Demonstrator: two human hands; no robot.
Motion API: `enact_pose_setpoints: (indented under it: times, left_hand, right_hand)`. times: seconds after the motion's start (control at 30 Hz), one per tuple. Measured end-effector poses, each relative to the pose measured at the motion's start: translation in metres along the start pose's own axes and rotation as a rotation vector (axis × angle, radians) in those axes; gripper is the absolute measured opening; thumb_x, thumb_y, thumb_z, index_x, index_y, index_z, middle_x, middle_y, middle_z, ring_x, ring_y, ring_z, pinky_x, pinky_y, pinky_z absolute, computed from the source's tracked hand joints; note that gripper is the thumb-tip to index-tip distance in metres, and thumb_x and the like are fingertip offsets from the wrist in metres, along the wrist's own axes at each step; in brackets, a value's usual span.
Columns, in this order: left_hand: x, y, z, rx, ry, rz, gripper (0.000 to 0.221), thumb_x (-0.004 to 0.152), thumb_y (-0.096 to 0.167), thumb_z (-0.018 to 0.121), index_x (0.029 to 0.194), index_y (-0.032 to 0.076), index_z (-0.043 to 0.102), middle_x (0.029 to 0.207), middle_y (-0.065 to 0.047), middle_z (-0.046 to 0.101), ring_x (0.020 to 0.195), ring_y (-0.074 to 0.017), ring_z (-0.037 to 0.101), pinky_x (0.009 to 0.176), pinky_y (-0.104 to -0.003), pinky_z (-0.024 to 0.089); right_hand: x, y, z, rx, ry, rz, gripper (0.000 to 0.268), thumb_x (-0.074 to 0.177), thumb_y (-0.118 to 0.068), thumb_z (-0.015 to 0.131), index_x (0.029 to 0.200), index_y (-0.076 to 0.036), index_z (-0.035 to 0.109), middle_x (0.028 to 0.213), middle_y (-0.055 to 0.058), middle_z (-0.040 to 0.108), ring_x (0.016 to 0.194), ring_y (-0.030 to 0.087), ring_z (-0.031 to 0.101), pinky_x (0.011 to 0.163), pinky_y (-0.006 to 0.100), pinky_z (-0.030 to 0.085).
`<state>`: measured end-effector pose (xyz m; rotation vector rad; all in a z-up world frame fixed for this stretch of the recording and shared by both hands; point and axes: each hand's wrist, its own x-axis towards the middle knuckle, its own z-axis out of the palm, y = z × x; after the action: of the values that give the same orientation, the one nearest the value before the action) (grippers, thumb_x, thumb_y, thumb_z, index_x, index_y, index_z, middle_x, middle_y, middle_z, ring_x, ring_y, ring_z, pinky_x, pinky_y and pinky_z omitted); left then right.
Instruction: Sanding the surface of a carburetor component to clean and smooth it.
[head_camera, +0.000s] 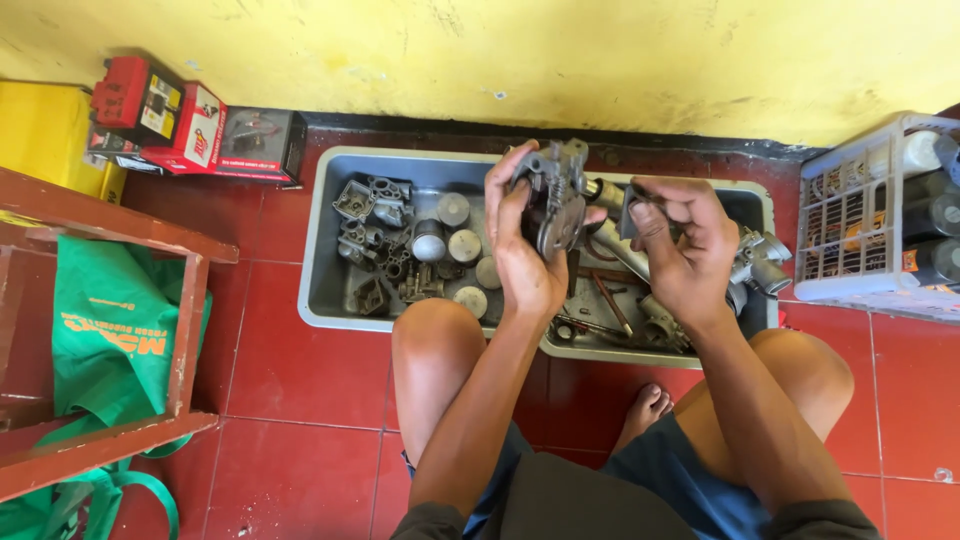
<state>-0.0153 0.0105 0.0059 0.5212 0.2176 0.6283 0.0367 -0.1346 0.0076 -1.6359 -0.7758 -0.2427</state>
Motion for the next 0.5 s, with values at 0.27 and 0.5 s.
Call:
enact_pose_setpoints:
  times: [0.27, 0.5]
  left_hand:
    - [-0.009, 0.0, 0.01, 0.464, -0.126, 0.324, 0.033, 0.109, 0.021, 0.056, 0.141, 0.014, 0.06, 0.138, -0.011, 0.053, 0.133, -0.0259, 0.049, 0.113, -0.047, 0.043]
    - [-0.008, -0.017, 0.008, 0.244, -0.144, 0.125, 0.046, 0.102, 0.016, 0.067, 0.145, 0.002, 0.054, 0.137, -0.022, 0.06, 0.124, -0.03, 0.059, 0.1, -0.046, 0.052]
  right_hand:
    - [0.007, 0.001, 0.0, 0.037, 0.0, -0.046, 0.011, 0.107, 0.007, 0.06, 0.116, 0.012, 0.059, 0.079, 0.024, 0.069, 0.068, 0.024, 0.067, 0.07, 0.037, 0.054]
    - [0.012, -0.016, 0.01, 0.153, -0.036, -0.004, 0.014, 0.113, -0.001, 0.044, 0.117, 0.01, 0.051, 0.074, 0.02, 0.068, 0.06, 0.023, 0.065, 0.065, 0.034, 0.053]
